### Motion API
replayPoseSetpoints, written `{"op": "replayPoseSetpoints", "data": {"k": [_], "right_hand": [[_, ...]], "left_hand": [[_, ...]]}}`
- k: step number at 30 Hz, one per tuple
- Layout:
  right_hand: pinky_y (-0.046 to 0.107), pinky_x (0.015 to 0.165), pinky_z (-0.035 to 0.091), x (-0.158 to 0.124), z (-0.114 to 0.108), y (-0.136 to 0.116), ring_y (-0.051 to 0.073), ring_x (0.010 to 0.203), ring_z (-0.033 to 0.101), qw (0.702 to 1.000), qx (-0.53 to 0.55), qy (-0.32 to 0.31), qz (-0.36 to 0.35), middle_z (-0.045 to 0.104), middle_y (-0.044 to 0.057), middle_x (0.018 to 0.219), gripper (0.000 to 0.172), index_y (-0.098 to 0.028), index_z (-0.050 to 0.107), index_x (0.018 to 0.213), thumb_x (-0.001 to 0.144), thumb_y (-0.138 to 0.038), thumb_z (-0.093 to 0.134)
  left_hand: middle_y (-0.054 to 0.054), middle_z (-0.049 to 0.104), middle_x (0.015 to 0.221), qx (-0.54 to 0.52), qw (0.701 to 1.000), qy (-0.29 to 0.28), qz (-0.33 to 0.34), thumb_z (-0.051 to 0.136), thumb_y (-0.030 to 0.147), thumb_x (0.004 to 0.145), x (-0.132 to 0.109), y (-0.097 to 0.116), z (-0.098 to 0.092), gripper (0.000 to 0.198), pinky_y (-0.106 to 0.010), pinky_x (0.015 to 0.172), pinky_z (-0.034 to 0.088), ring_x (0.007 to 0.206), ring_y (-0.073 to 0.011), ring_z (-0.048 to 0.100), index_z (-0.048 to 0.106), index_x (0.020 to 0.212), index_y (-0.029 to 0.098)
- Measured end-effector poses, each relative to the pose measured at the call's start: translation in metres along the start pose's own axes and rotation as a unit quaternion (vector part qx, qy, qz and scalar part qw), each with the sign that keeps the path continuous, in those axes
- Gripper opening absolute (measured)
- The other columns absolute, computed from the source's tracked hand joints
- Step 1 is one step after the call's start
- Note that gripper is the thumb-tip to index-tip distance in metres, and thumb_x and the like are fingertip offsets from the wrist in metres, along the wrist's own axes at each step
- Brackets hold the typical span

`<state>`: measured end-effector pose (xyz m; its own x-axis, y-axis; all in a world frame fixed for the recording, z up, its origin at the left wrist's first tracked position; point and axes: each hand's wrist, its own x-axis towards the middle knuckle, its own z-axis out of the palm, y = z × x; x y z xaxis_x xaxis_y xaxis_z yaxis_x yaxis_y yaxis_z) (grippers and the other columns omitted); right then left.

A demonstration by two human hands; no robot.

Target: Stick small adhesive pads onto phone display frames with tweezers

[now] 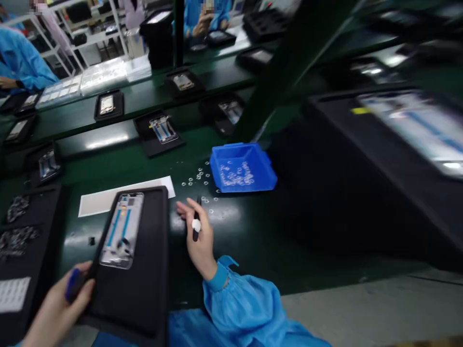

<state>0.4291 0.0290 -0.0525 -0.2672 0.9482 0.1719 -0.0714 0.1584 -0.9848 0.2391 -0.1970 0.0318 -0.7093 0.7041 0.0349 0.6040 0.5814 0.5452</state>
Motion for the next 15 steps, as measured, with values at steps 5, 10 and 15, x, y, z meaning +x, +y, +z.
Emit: {"op": "replayPoseSetpoints", "data": {"k": [5,10,15], "right_hand": [[0.042,0.093,0.055,-0.003,-0.001,0.003,0.023,0.110,0.069,0.996,-0.069,-0.057,-0.007,0.072,0.013,0.119,0.033,-0.021,0.053,0.128,0.098,-0.036,0.052],[0.043,0.095,0.054,-0.009,0.001,0.008,0.024,0.111,0.068,0.982,-0.144,-0.114,-0.032,0.072,0.011,0.119,0.033,-0.022,0.054,0.127,0.096,-0.031,0.056],[0.040,0.093,0.057,-0.012,0.003,-0.008,0.023,0.109,0.069,0.968,-0.185,-0.128,-0.114,0.073,0.008,0.115,0.030,-0.024,0.058,0.123,0.093,-0.026,0.061]], "left_hand": [[-0.004,0.073,0.091,-0.043,0.992,-0.110,-0.044,0.058,0.037,0.087,-0.076,0.002,0.047,0.027,-0.025,0.069,0.058,0.081,-0.0198,0.072,0.068,0.109,0.024],[-0.004,0.068,0.082,-0.057,0.995,-0.005,-0.080,0.059,0.041,0.089,-0.043,-0.015,0.038,0.024,-0.028,0.071,0.055,0.074,-0.0187,0.068,0.071,0.096,0.022],[-0.003,0.066,0.086,0.075,0.987,0.110,-0.095,0.063,0.046,0.083,0.014,-0.040,0.036,0.032,-0.028,0.066,0.049,0.065,-0.0158,0.060,0.069,0.101,0.020]]}}
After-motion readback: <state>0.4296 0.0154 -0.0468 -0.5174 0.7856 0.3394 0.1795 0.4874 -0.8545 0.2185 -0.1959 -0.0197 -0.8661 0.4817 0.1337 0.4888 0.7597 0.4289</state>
